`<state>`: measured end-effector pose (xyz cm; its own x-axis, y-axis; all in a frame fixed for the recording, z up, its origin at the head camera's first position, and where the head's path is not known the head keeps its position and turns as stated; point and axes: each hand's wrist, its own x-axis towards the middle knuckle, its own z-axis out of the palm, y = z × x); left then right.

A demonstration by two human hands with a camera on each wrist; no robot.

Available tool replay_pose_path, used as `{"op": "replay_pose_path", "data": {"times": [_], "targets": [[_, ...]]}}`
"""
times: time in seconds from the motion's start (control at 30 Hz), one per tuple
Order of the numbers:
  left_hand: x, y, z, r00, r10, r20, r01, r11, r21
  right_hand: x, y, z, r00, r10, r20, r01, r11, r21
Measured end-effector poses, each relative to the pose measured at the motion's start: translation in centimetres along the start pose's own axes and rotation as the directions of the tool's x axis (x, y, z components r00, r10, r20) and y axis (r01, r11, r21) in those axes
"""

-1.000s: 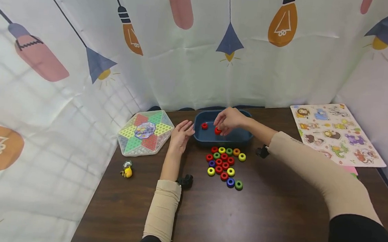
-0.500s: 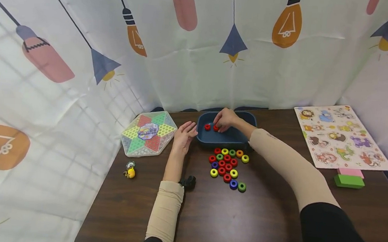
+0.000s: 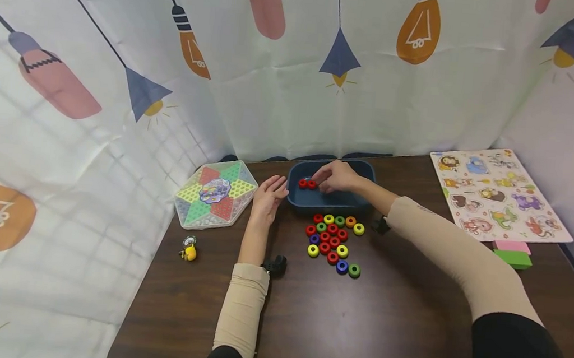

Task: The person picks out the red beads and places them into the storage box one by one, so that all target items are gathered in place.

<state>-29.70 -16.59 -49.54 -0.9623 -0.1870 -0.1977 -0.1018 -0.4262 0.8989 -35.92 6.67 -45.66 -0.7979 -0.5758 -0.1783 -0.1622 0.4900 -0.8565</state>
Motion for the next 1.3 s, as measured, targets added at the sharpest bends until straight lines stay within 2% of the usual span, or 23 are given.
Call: {"op": "replay_pose_path", "data": {"times": [0.13, 0.3, 0.43, 0.53, 0.7, 0.83, 1.03, 1.17, 1.3], "targets": [[0.1, 0.1, -0.1, 1.0, -0.01, 0.001, 0.01, 1.0, 0.008, -2.9, -0.9, -0.3, 0.997, -0.06, 0.044, 0.06, 0.998, 0.007], [0.1, 0.0, -0.1, 1.0, -0.013, 0.007, 0.013, 1.0, 0.012, -6.8, -1.5, 0.0, 0.982, -0.116, 0.146, 0.114, 0.993, 0.025], [0.2, 0.1, -0.2, 1.0, -0.009, -0.005, 0.009, 1.0, 0.002, -9.1, -1.1, 0.6, 0.974, -0.108, 0.199, 0.118, 0.992, -0.039], [0.2, 0.1, -0.1, 1.0, -0.008, -0.011, 0.008, 1.0, -0.005, -10.2, -0.1, 1.1, 0.977, -0.072, 0.2, 0.095, 0.99, -0.107], [0.2, 0.1, -0.1, 1.0, -0.014, -0.006, 0.014, 1.0, -0.001, -10.9, 1.6, 1.9, 0.979, -0.014, 0.206, 0.042, 0.99, -0.132], [-0.1, 0.0, -0.1, 1.0, -0.005, 0.015, 0.005, 1.0, -0.009, -10.9, 2.4, 2.5, 0.971, 0.004, 0.241, 0.008, 0.999, -0.048], [-0.2, -0.1, -0.2, 1.0, 0.015, 0.026, -0.014, 0.999, -0.031, -10.5, 2.9, 3.4, 0.957, 0.086, 0.278, -0.117, 0.988, 0.096], [-0.1, -0.1, -0.2, 1.0, 0.014, 0.027, -0.014, 1.0, -0.022, -10.3, 2.9, 3.6, 0.951, 0.116, 0.285, -0.157, 0.979, 0.127], [0.1, -0.2, -0.2, 1.0, 0.011, 0.027, -0.011, 1.0, -0.019, -10.2, 2.6, 3.0, 0.944, 0.107, 0.311, -0.159, 0.976, 0.146]]}}
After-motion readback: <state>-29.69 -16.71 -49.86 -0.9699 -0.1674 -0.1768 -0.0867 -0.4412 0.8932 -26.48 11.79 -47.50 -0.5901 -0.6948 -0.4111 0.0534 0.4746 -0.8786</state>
